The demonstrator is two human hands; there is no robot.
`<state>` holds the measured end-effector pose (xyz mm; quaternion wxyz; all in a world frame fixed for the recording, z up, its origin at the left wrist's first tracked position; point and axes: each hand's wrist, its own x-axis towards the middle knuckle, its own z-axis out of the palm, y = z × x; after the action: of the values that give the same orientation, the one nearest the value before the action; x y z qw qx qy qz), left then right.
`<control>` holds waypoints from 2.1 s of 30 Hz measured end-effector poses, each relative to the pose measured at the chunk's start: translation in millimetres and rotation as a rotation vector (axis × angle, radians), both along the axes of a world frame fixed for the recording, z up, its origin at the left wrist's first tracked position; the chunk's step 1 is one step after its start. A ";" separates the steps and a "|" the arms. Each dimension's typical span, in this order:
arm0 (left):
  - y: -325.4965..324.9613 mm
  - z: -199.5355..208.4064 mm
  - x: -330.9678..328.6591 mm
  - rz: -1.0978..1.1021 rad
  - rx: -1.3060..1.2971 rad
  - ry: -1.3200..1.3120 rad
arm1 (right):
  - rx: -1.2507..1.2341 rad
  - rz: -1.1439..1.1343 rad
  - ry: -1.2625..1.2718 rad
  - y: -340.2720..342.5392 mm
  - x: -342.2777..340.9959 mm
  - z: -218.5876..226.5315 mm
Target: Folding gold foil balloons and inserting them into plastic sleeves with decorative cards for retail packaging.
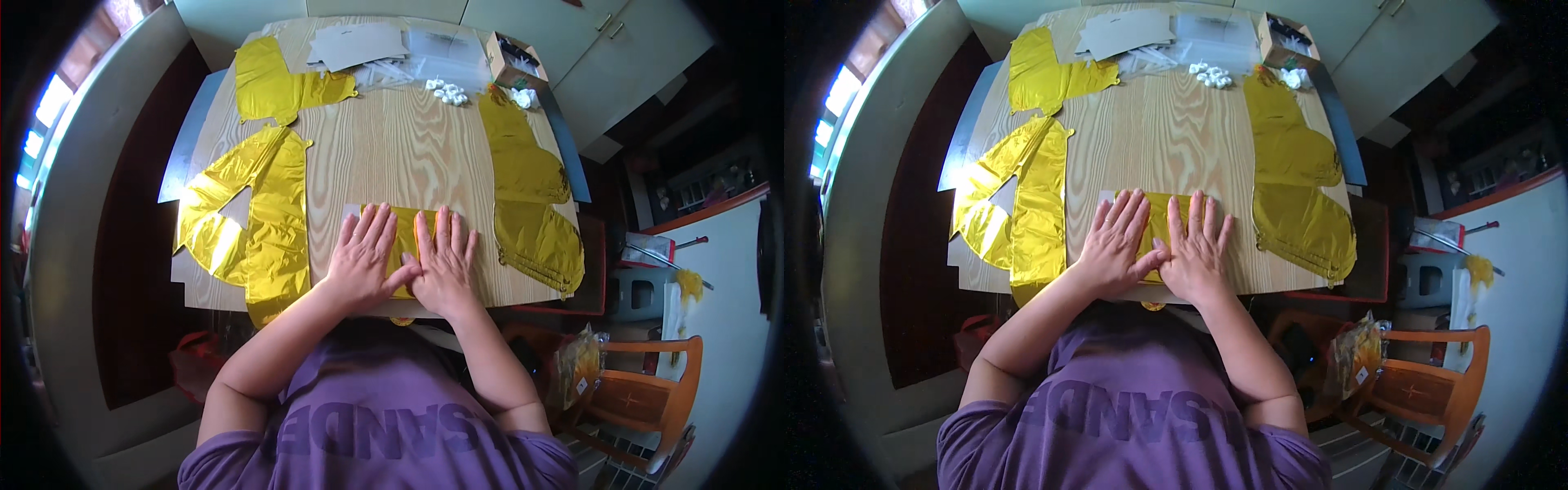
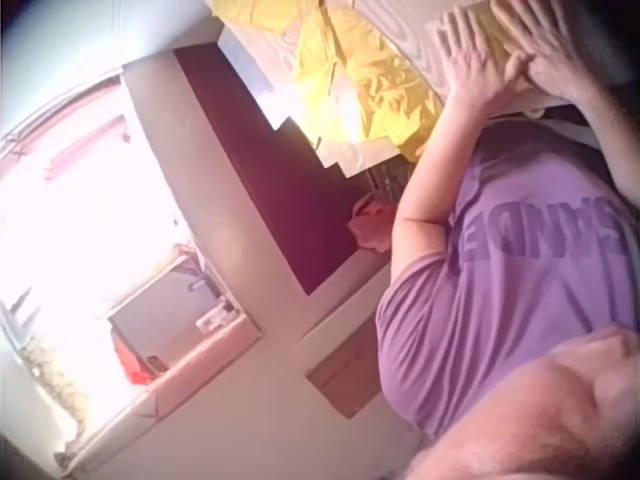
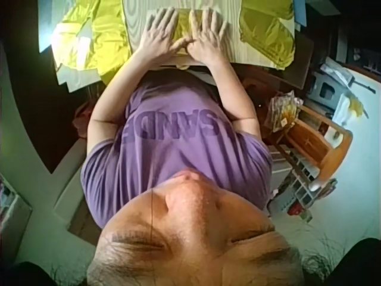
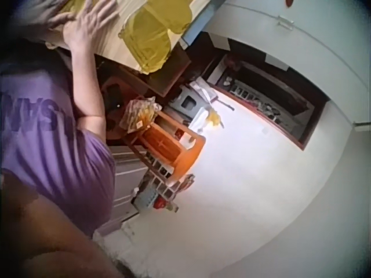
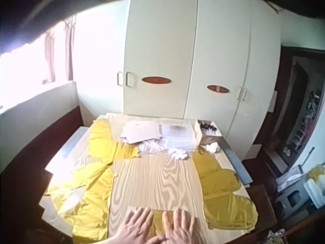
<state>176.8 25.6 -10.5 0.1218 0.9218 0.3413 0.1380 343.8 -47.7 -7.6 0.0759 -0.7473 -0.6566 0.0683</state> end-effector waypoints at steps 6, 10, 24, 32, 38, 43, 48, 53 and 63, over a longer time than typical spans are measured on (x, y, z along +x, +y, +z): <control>4.1 -1.0 -6.9 -0.026 -0.016 0.018 | -0.017 0.045 0.299 8.6 26.8 21.2; 8.6 11.8 -12.0 -0.007 -0.038 0.008 | 0.029 -0.111 0.783 58.1 76.3 52.1; 7.7 4.4 -4.4 0.005 0.009 -0.018 | 0.408 -0.108 0.037 270.9 186.4 -13.0; 8.4 4.9 -5.0 -0.004 -0.015 -0.015 | 0.443 0.135 -0.028 161.6 173.0 1.4; 0.5 5.7 -11.0 0.012 -0.014 -0.007 | 0.378 0.113 -0.014 79.4 155.6 36.7; -0.3 5.6 -13.1 0.023 -0.032 -0.005 | 0.372 0.136 0.055 -10.3 93.7 68.2; 1.5 3.4 -12.8 0.004 -0.011 -0.038 | 0.314 0.347 0.130 -66.8 46.2 55.0; 8.8 6.8 -15.8 -0.050 0.033 -0.061 | 0.347 0.507 -0.037 -67.7 25.1 35.5; 24.1 16.7 -25.9 -0.146 -0.037 -0.091 | 0.574 0.495 -0.229 -54.3 -0.6 25.0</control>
<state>150.9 49.7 6.3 0.1640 0.9346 0.2697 0.1642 343.2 -102.1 17.4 0.1892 -0.5179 -0.8134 -0.1853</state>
